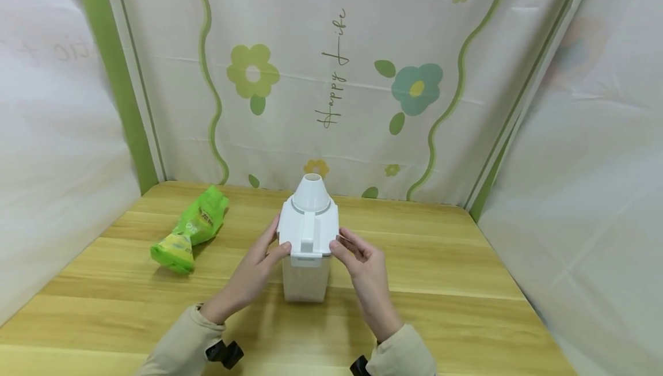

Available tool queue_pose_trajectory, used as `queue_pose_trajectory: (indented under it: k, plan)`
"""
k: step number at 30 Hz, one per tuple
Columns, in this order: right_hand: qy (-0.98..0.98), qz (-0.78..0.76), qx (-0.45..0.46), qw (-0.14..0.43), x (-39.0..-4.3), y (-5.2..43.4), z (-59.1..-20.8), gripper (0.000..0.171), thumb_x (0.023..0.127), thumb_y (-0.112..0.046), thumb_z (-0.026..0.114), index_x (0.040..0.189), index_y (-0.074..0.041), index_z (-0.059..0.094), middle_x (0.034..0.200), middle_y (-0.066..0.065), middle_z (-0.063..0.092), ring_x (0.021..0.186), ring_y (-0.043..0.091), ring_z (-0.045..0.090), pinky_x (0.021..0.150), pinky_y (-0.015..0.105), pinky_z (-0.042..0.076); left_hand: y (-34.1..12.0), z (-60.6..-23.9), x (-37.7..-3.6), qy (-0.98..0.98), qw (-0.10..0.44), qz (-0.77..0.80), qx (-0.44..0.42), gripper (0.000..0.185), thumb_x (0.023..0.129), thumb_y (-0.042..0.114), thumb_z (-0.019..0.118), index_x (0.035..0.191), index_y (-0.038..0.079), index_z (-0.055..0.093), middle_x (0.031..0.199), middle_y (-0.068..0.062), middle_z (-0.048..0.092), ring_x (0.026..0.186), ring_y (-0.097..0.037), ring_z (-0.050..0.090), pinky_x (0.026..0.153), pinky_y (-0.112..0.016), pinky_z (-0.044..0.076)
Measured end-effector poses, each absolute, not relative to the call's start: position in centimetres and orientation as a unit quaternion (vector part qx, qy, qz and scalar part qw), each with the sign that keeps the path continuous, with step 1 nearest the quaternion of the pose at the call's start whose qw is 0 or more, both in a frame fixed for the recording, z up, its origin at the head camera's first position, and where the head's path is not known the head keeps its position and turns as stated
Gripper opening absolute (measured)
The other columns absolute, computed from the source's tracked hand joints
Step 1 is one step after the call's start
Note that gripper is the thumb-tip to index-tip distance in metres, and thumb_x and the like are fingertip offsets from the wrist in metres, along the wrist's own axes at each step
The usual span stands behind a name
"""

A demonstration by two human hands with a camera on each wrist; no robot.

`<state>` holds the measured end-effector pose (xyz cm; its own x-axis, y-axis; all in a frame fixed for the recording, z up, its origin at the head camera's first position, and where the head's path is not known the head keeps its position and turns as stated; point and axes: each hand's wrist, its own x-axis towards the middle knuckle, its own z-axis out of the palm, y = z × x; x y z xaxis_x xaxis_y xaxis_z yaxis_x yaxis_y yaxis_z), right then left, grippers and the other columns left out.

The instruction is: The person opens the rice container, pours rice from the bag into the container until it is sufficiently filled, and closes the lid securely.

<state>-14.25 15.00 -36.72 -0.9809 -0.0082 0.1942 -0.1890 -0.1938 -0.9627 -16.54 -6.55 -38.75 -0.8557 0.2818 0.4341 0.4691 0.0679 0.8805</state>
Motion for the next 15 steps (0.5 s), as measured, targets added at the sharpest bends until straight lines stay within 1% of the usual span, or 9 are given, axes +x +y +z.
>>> queue_pose_trajectory:
  k: [3,6,10,15]
  plan:
    - [-0.630,0.768,0.092,0.065,-14.1,14.9,-36.9,0.051,0.088,-0.004,0.073,0.135,0.006,0.055,0.134,0.017,0.056,0.124,0.028,0.052,0.099,0.033,0.046,-7.0,-39.0,-16.2,-0.726,0.058,-0.638,-0.250,0.074,0.102,0.030,0.057,0.159,0.019,0.012,0.158,-0.001,0.024,0.138,-0.022,0.029,0.107,-0.050,0.036]
    - [-0.624,0.772,0.104,0.063,-13.9,14.7,-37.0,0.057,0.084,0.001,0.076,0.136,0.004,0.054,0.137,0.014,0.055,0.127,0.028,0.049,0.099,0.036,0.047,-7.3,-39.3,-16.0,-0.720,0.050,-0.647,-0.247,0.076,0.100,0.029,0.061,0.159,0.019,0.014,0.157,-0.001,0.026,0.138,-0.024,0.029,0.107,-0.050,0.035]
    - [-0.611,0.781,0.112,0.063,-13.9,14.3,-37.3,0.063,0.081,0.003,0.078,0.138,0.003,0.052,0.138,0.012,0.052,0.128,0.029,0.048,0.097,0.040,0.048,-7.4,-39.7,-15.7,-0.720,0.049,-0.650,-0.236,0.076,0.099,0.031,0.062,0.159,0.019,0.016,0.158,0.000,0.024,0.140,-0.024,0.027,0.106,-0.048,0.038]
    - [-0.602,0.787,0.112,0.077,-13.8,14.0,-37.7,0.065,0.079,0.006,0.079,0.138,0.003,0.051,0.138,0.012,0.052,0.128,0.031,0.047,0.096,0.040,0.049,-7.3,-40.0,-15.5,-0.718,0.048,-0.657,-0.227,0.076,0.099,0.031,0.061,0.159,0.020,0.016,0.160,0.001,0.019,0.143,-0.024,0.023,0.105,-0.047,0.039]
